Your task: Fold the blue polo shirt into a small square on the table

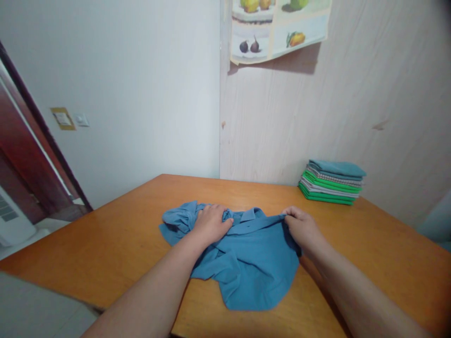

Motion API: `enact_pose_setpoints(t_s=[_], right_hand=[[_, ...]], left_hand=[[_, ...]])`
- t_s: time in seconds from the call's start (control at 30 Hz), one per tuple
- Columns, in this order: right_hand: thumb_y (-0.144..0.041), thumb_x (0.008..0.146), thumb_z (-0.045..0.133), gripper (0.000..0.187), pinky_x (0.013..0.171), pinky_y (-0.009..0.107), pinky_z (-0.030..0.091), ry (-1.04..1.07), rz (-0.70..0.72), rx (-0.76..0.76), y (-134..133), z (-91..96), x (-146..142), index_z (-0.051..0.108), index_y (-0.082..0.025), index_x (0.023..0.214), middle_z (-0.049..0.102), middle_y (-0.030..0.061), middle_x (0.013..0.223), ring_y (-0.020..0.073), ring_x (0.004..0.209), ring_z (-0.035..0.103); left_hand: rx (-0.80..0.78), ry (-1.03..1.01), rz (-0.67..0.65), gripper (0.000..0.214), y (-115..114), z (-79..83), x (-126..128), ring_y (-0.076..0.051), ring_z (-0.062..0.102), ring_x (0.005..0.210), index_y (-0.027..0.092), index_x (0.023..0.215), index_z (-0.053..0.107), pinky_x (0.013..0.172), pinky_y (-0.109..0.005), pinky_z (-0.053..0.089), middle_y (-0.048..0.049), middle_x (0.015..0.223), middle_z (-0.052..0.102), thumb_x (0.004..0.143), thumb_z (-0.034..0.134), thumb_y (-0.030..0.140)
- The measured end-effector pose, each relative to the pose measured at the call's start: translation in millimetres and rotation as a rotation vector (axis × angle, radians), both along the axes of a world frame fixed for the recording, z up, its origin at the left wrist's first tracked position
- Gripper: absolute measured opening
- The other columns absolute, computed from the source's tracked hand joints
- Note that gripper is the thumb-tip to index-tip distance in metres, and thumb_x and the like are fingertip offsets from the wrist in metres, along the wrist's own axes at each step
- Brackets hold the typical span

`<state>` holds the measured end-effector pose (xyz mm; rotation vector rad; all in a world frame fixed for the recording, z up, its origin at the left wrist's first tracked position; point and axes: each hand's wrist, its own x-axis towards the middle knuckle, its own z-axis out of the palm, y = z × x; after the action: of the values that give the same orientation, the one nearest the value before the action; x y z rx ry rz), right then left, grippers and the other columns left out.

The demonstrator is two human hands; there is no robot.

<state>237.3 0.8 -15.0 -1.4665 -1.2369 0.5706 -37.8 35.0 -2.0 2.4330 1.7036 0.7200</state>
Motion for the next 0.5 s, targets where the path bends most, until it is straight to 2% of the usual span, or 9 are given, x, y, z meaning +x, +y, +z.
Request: enact_pose_setpoints(t_s=[0.1, 0.2, 0.27, 0.37, 0.5], right_hand=[[-0.024, 0.064, 0.051, 0.006, 0.047, 0.025, 0.03, -0.014, -0.044, 0.013, 3, -2.8, 10, 0.057, -0.023, 0.062, 0.049, -0.0024, 0.053, 0.0144, 0.052, 0.044], [-0.025, 0.064, 0.052, 0.006, 0.045, 0.025, 0.03, 0.006, -0.113, 0.019, 6, -3.3, 19, 0.058, -0.023, 0.063, 0.049, -0.0021, 0.052, 0.0146, 0.051, 0.044], [-0.025, 0.063, 0.053, 0.008, 0.045, 0.025, 0.03, 0.025, -0.177, 0.023, 7, -2.4, 25, 0.059, -0.022, 0.066, 0.05, -0.0019, 0.053, 0.0148, 0.051, 0.045], [-0.027, 0.063, 0.055, 0.014, 0.043, 0.025, 0.03, 0.069, -0.243, 0.036, 8, 0.0, 33, 0.063, -0.021, 0.073, 0.053, -0.0014, 0.055, 0.0149, 0.05, 0.046], [-0.03, 0.066, 0.058, 0.02, 0.044, 0.027, 0.032, 0.114, -0.259, 0.086, 9, 2.8, 39, 0.065, -0.02, 0.081, 0.056, 0.0002, 0.057, 0.0159, 0.049, 0.047]], left_hand=[[0.02, 0.062, 0.058, 0.023, 0, 4.3, -5, -0.035, 0.058, 0.105, 0.022, 0.096, 0.07, 0.09, -0.043, 0.038, -0.0143, 0.106, 0.069, 0.084, 0.06, 0.039], [0.011, -0.028, 0.116, 0.013, 7, 8.6, -14, -0.03, 0.06, 0.089, 0.022, 0.076, 0.066, 0.081, -0.038, 0.039, -0.0099, 0.086, 0.069, 0.083, 0.059, 0.03], [0.011, -0.229, 0.166, 0.017, 16, 10.4, -22, -0.024, 0.058, 0.077, 0.022, 0.069, 0.061, 0.072, -0.033, 0.038, -0.0048, 0.072, 0.064, 0.083, 0.058, 0.031], [0.03, -0.655, 0.21, 0.021, 27, 12.2, -32, -0.018, 0.051, 0.064, 0.021, 0.067, 0.056, 0.062, -0.027, 0.035, 0.0011, 0.063, 0.054, 0.082, 0.056, 0.035], [-0.065, -1.087, 0.147, 0.024, 28, 18.5, -34, -0.013, 0.048, 0.058, 0.019, 0.072, 0.058, 0.058, -0.023, 0.036, 0.0042, 0.062, 0.053, 0.076, 0.063, 0.042]])
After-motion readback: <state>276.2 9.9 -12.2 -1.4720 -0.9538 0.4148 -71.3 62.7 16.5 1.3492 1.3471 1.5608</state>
